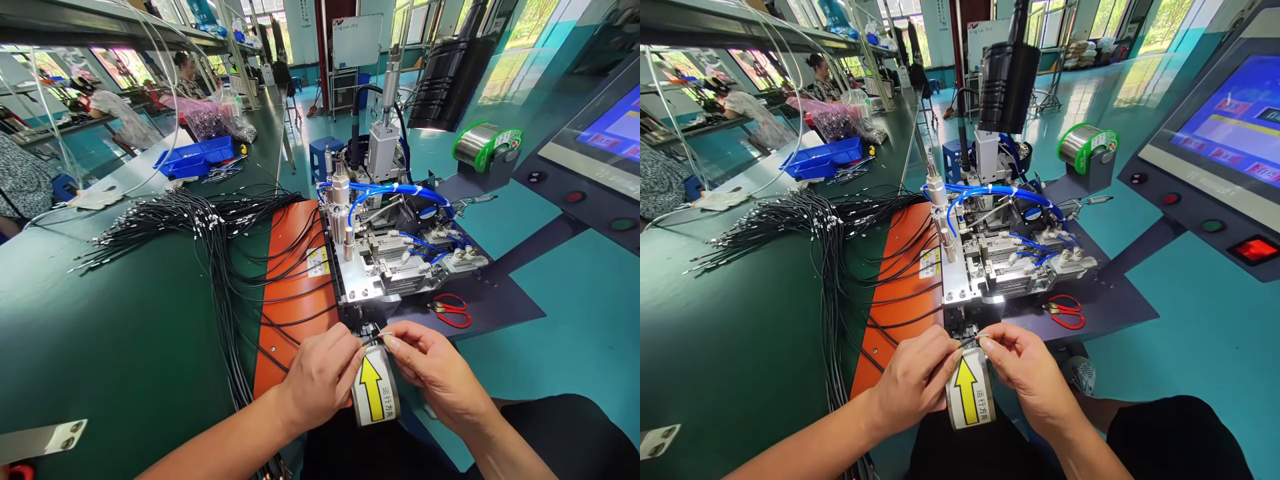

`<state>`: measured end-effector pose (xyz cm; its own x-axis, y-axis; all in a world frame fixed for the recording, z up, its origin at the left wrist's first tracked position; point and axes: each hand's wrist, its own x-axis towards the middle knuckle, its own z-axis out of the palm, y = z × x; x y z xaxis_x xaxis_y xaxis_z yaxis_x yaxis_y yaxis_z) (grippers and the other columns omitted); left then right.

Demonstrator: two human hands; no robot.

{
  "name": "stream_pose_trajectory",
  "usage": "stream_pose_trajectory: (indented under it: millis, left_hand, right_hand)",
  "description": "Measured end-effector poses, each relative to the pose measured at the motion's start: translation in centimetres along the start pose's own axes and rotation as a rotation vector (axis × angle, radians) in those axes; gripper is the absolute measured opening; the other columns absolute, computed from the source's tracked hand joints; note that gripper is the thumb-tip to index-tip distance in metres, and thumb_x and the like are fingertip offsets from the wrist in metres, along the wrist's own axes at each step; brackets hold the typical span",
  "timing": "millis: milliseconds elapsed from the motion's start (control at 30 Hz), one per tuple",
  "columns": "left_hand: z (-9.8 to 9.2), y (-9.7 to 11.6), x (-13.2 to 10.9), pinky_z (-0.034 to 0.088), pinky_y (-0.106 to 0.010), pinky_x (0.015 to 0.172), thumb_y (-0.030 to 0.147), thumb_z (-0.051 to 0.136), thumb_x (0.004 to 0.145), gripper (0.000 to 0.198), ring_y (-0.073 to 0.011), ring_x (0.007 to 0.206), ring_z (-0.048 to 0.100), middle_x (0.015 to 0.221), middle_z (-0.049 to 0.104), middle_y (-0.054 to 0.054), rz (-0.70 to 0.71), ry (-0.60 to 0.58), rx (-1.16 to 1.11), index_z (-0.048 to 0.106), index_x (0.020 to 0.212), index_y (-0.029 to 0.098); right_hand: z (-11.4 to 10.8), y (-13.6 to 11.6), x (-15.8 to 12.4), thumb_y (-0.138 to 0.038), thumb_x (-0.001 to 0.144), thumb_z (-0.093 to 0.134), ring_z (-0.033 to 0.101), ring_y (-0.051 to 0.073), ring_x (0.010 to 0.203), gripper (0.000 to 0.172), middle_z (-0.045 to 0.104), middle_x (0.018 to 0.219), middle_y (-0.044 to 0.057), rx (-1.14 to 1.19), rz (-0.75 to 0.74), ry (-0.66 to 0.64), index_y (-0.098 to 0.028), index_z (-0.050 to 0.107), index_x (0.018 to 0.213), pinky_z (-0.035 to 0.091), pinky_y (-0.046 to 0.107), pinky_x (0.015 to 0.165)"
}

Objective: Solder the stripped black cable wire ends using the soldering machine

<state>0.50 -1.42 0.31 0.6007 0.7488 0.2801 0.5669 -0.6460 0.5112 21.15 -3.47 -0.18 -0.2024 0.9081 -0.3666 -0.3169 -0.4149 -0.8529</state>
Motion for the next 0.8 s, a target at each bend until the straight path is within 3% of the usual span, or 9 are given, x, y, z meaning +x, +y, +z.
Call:
stream_pose_trajectory:
  millis: [367, 567, 700, 800]
  left_hand:
    - [0.0, 0.0, 0.0, 0.036, -0.029, 0.059, 0.02, 0.044, 0.099, 0.019, -0.0155, 0.067, 0.047, 0.077, 0.052, -0.003, 0.015, -0.002, 0.038, 0.061, 0.09, 0.016]
    - [-0.2, 0.3, 0.0, 0.034, -0.028, 0.057, 0.02, 0.046, 0.097, 0.017, -0.0152, 0.065, 0.045, 0.077, 0.053, -0.004, 0.098, 0.021, 0.133, 0.06, 0.088, 0.016]
    - [-0.4, 0.5, 0.1, 0.032, -0.031, 0.057, 0.02, 0.047, 0.095, 0.017, -0.0162, 0.065, 0.045, 0.075, 0.053, -0.004, 0.156, 0.041, 0.221, 0.059, 0.083, 0.017]
    - [-0.4, 0.6, 0.1, 0.032, -0.031, 0.057, 0.021, 0.049, 0.095, 0.018, -0.016, 0.065, 0.045, 0.074, 0.052, -0.003, 0.123, 0.06, 0.203, 0.059, 0.081, 0.017]
  right_hand:
    - [-0.2, -0.3, -0.1, -0.045, 0.088, 0.069, 0.027, 0.008, 0.055, 0.028, 0.038, 0.062, -0.007, -0.189, -0.043, 0.044, -0.017, 0.067, 0.094, 0.019, 0.024, 0.049]
    - [-0.6, -2.0, -0.2, -0.041, 0.094, 0.059, 0.052, 0.015, 0.072, 0.023, 0.063, 0.081, 0.001, -0.604, -0.143, 0.051, -0.02, 0.068, 0.09, 0.041, 0.027, 0.065]
    - [-0.1, -2.6, -0.4, -0.031, 0.096, 0.051, 0.055, 0.017, 0.071, 0.021, 0.062, 0.081, 0.002, -0.973, -0.297, 0.008, -0.022, 0.066, 0.087, 0.043, 0.03, 0.065]
    - [0.4, -2.7, -0.6, -0.028, 0.097, 0.046, 0.055, 0.019, 0.071, 0.022, 0.06, 0.082, 0.005, -1.163, -0.441, -0.016, -0.021, 0.065, 0.087, 0.042, 0.033, 0.065]
